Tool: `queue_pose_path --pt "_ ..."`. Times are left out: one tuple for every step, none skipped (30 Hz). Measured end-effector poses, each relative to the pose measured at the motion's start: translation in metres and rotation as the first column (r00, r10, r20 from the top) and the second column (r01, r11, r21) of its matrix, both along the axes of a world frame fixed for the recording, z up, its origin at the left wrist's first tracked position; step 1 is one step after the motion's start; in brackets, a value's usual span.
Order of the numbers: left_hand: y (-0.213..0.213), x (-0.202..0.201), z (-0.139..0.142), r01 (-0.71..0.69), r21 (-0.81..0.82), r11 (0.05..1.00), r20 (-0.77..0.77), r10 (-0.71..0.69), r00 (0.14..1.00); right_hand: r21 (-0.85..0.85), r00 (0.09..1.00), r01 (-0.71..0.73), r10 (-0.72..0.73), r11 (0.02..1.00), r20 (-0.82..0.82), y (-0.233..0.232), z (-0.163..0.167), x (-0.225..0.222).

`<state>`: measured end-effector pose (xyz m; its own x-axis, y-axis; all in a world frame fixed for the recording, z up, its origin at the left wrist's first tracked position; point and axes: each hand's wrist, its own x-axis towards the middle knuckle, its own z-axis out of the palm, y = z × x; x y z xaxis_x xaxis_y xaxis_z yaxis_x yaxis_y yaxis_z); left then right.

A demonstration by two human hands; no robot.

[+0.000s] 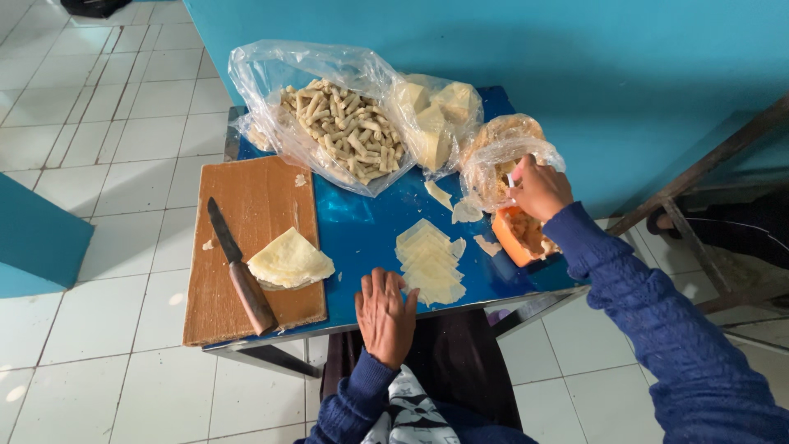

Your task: The person sits at a small blue table and assembles a layered snack: they pick up thin square pastry sheets one at a time and stack them in an overlapping zigzag row on the table, occasionally scooping brown filling from an orange container with a spoon and spreading it on a sheet, then pressing the stack flat with both hands.

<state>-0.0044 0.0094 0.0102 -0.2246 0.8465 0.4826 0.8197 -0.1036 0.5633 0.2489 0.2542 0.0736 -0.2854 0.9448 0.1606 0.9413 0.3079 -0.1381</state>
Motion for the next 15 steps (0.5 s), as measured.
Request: queue_pose_path --pt "0.000 0.001 -0.001 -0.004 -0.005 1.000 0.001 0.004 1.000 -0.025 0.999 0.018 -0.019 1.000 -0.037 0.003 -0.001 0.002" --pt "0.001 0.002 -0.001 -0.005 -0.010 1.000 0.001 0.005 1.000 -0.051 0.996 0.037 -0.041 0.998 -0.074 0.005 0.000 0.004" --pt "0.002 0.002 -0.002 -0.004 -0.014 1.000 0.000 0.004 1.000 -0.068 0.994 0.077 -0.082 0.995 -0.079 0.006 0.003 0.007" --pt "0.002 0.003 -0.003 0.001 -0.005 1.000 0.002 -0.001 1.000 -0.084 0.989 0.116 -0.123 0.990 -0.083 0.007 0.006 0.010" --pt "0.001 0.003 -0.003 0.005 0.005 1.000 0.004 -0.005 1.000 -0.101 0.983 0.155 -0.164 0.983 -0.086 0.008 0.008 0.013" --pt "0.002 0.004 -0.003 0.007 0.015 1.000 0.006 -0.007 1.000 -0.047 0.988 0.144 -0.146 0.989 -0.058 0.006 0.008 0.017" --pt "0.002 0.004 -0.004 0.004 0.018 1.000 0.007 -0.004 1.000 0.005 0.991 0.130 -0.130 0.991 -0.028 0.002 0.009 0.023" --pt "0.001 0.005 -0.004 0.001 0.018 1.000 0.008 -0.001 1.000 0.055 0.993 0.116 -0.116 0.992 0.004 -0.003 0.009 0.026" --pt "0.001 0.006 -0.005 -0.002 0.021 1.000 0.008 0.002 1.000 0.065 0.994 0.109 -0.109 0.992 -0.007 -0.006 0.007 0.028" --pt "0.002 0.007 -0.005 0.004 0.021 1.000 0.012 -0.004 1.000 0.076 0.995 0.103 -0.102 0.992 -0.019 -0.008 0.005 0.028" --pt "0.002 0.007 -0.005 0.010 0.020 1.000 0.016 -0.010 1.000 0.086 0.995 0.096 -0.094 0.992 -0.030 -0.009 0.002 0.029" --pt "0.002 0.008 -0.006 0.013 0.021 1.000 0.019 -0.013 1.000 0.076 0.995 0.085 -0.080 0.993 -0.064 -0.009 0.000 0.029" --pt "0.003 0.008 -0.006 0.019 0.024 1.000 0.025 -0.020 0.999 0.066 0.993 0.074 -0.067 0.995 -0.097 -0.008 -0.003 0.030" --pt "0.003 0.009 -0.006 0.026 0.026 0.999 0.031 -0.027 0.999 0.055 0.990 0.062 -0.054 0.997 -0.131 -0.008 -0.005 0.033" --pt "0.003 0.009 -0.007 0.033 0.029 0.999 0.037 -0.034 0.999 0.002 0.980 0.076 -0.074 0.997 -0.183 -0.006 -0.006 0.036"
